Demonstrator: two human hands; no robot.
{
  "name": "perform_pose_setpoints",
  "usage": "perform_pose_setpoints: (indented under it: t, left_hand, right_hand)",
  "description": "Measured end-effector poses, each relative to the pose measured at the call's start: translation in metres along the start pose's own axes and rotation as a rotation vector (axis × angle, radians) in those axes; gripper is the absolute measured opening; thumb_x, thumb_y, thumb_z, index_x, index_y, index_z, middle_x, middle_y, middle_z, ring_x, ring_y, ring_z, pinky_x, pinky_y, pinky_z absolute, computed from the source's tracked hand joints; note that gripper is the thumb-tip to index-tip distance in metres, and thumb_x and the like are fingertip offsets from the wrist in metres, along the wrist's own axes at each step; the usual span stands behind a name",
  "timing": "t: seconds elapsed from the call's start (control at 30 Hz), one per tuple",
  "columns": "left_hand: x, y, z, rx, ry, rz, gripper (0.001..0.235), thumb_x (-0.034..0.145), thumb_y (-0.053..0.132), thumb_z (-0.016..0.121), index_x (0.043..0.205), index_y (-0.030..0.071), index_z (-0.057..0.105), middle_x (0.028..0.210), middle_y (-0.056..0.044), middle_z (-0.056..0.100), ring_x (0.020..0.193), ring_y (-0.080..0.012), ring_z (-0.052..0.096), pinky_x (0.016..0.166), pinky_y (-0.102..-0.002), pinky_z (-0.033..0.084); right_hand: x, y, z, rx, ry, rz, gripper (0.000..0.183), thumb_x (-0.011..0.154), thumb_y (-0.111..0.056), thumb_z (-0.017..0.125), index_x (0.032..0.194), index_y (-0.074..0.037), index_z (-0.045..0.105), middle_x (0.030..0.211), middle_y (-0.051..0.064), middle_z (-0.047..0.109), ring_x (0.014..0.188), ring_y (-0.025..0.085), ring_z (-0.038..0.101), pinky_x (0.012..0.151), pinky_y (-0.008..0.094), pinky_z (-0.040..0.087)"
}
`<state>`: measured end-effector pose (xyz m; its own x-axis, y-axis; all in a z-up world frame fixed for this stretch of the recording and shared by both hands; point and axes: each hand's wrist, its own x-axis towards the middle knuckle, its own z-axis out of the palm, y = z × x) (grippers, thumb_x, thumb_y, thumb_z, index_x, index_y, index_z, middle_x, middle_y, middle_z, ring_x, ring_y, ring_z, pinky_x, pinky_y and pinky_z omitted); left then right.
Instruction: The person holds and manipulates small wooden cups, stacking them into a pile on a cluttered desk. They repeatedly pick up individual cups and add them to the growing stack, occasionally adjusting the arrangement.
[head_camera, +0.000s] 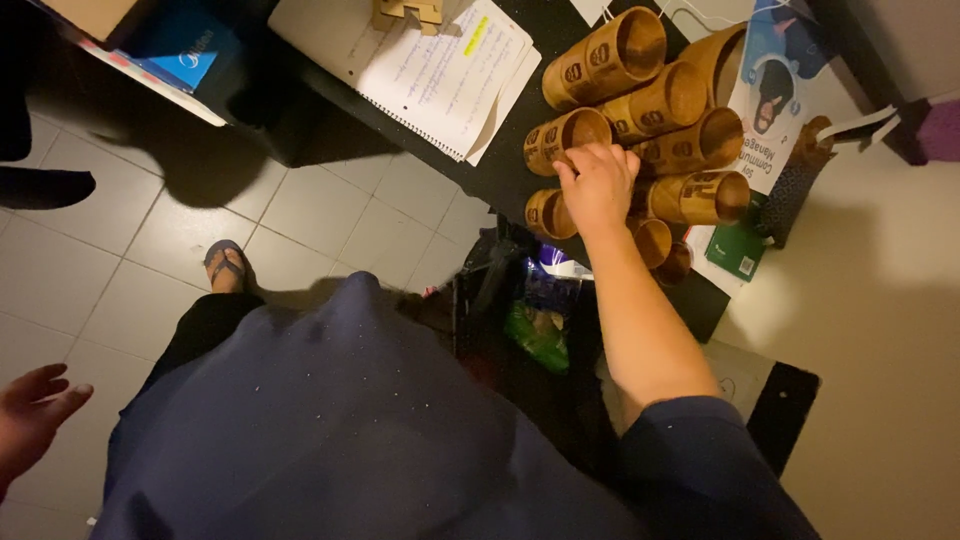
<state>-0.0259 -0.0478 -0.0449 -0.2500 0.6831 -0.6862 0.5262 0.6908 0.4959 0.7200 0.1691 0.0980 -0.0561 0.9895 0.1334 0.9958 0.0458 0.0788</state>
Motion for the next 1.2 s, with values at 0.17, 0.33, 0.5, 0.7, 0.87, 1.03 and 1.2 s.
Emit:
perform_pose_setpoints:
  t: [0.17,0.33,0.5,0.7,0.87,1.03,1.2]
  left_hand:
    - [0.005,0.0,-0.002,0.029,-0.001,0.01,0.058,0.095,0.009,0.068,0.147,-0.011,0.051,0.135,-0.041,0.054,0.121,-0.0508,0.053,0.097,-0.061,0.042]
    - [0.004,0.006,-0.002,0.0,-0.022,-0.003,0.058,0.095,0.007,0.067,0.147,-0.01,0.05,0.136,-0.04,0.053,0.12,-0.051,0.053,0.099,-0.059,0.041]
    - [0.011,0.003,0.001,-0.059,-0.035,-0.018,0.056,0.094,0.006,0.068,0.146,-0.008,0.051,0.135,-0.038,0.054,0.122,-0.047,0.052,0.099,-0.057,0.041]
    - [-0.003,0.03,-0.004,0.0,-0.043,-0.051,0.058,0.094,0.008,0.068,0.147,-0.008,0.051,0.136,-0.038,0.054,0.119,-0.0495,0.054,0.097,-0.058,0.041]
    - [-0.009,0.039,-0.007,0.045,-0.026,-0.023,0.056,0.094,0.011,0.07,0.144,-0.007,0.055,0.133,-0.037,0.057,0.116,-0.047,0.058,0.094,-0.056,0.044]
    - [-0.013,0.048,-0.009,0.05,-0.027,-0.071,0.056,0.095,0.012,0.07,0.146,-0.005,0.055,0.136,-0.034,0.057,0.119,-0.0453,0.056,0.082,-0.059,0.047]
    - [-0.004,0.032,-0.005,0.069,-0.024,-0.02,0.055,0.094,0.012,0.069,0.144,-0.007,0.055,0.134,-0.037,0.057,0.117,-0.0466,0.057,0.096,-0.054,0.043]
  right_hand:
    - [-0.003,0.001,-0.001,0.054,-0.141,0.033,0.026,0.092,-0.024,0.067,0.116,-0.014,0.072,0.113,0.005,0.071,0.11,0.027,0.06,0.11,0.053,0.019]
    - [-0.002,0.009,0.007,0.139,-0.137,0.037,0.02,0.09,-0.016,0.067,0.109,-0.013,0.074,0.103,0.006,0.073,0.101,0.027,0.064,0.114,0.05,0.022]
    - [0.002,0.005,0.007,0.178,-0.088,0.06,0.024,0.09,-0.02,0.071,0.112,-0.01,0.073,0.104,0.009,0.074,0.098,0.029,0.066,0.109,0.045,0.034]
    - [-0.009,0.006,0.02,0.232,0.034,0.071,0.021,0.089,-0.018,0.071,0.107,-0.007,0.075,0.097,0.013,0.074,0.092,0.032,0.066,0.112,0.048,0.034]
    - [-0.009,0.009,0.023,0.204,0.055,0.028,0.02,0.087,-0.016,0.075,0.105,-0.009,0.076,0.095,0.011,0.075,0.089,0.03,0.066,0.11,0.047,0.036]
    - [-0.008,0.005,0.013,0.158,-0.021,0.036,0.015,0.089,-0.017,0.07,0.103,-0.015,0.075,0.099,0.004,0.075,0.094,0.026,0.066,0.109,0.045,0.034]
    - [-0.007,0.004,0.009,0.136,-0.071,0.051,0.016,0.091,-0.017,0.067,0.104,-0.015,0.073,0.098,0.004,0.074,0.096,0.027,0.065,0.111,0.047,0.028]
